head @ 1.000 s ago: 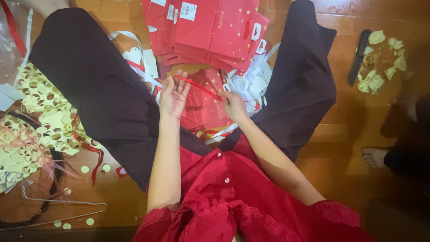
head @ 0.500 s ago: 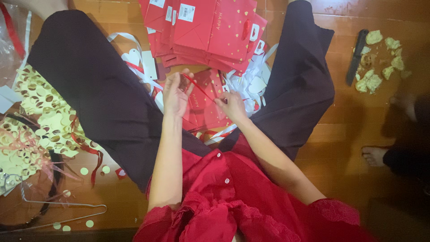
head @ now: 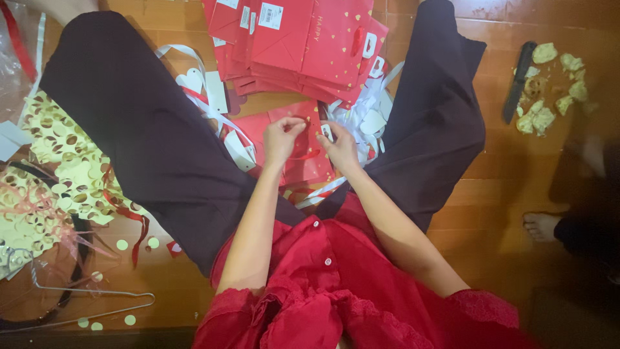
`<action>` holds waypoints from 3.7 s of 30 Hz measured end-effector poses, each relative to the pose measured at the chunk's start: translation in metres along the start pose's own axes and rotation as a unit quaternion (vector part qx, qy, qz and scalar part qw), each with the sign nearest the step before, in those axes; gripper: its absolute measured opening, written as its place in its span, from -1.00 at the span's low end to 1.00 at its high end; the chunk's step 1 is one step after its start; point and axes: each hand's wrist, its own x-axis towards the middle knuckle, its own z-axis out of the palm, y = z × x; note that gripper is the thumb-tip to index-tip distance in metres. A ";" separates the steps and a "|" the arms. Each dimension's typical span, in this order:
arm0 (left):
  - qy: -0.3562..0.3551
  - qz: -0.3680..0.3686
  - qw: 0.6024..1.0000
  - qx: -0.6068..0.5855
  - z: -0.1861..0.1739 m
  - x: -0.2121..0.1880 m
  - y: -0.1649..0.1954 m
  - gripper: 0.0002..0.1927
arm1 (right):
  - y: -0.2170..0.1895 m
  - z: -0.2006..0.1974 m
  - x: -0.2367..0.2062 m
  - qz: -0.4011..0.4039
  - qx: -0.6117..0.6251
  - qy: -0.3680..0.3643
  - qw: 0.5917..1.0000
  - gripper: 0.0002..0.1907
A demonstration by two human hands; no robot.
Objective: The person sits on the floor and assembles small red gift boxes by inserting white tags and tying red ribbons. The person handles multiple boxes one at a time, then stacks the finished boxes into a neat pile.
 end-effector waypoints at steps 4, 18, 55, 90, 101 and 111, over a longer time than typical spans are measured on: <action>0.004 0.021 0.998 0.067 0.004 -0.007 0.008 -0.84 | 0.006 0.000 0.000 -0.051 0.023 -0.022 0.998 -0.58; 0.034 0.174 0.960 0.218 0.007 -0.014 0.017 -0.90 | -0.004 -0.008 0.002 -0.064 0.068 -0.110 0.990 -0.52; 0.022 -0.006 0.986 0.165 -0.004 -0.014 0.020 -0.63 | 0.018 -0.031 0.004 0.026 0.340 -0.308 0.888 -0.88; 0.000 0.025 0.984 0.175 -0.049 -0.030 0.111 -0.47 | -0.062 -0.010 -0.067 -0.284 -0.093 -0.020 0.954 -0.09; 0.096 0.010 0.988 -0.121 -0.068 0.014 0.043 -0.74 | -0.050 -0.027 -0.067 -0.118 0.094 0.013 0.988 -0.44; 0.238 0.053 0.949 0.200 -0.148 0.083 -0.021 -0.66 | -0.125 -0.093 0.012 -0.241 0.429 0.113 0.863 -0.30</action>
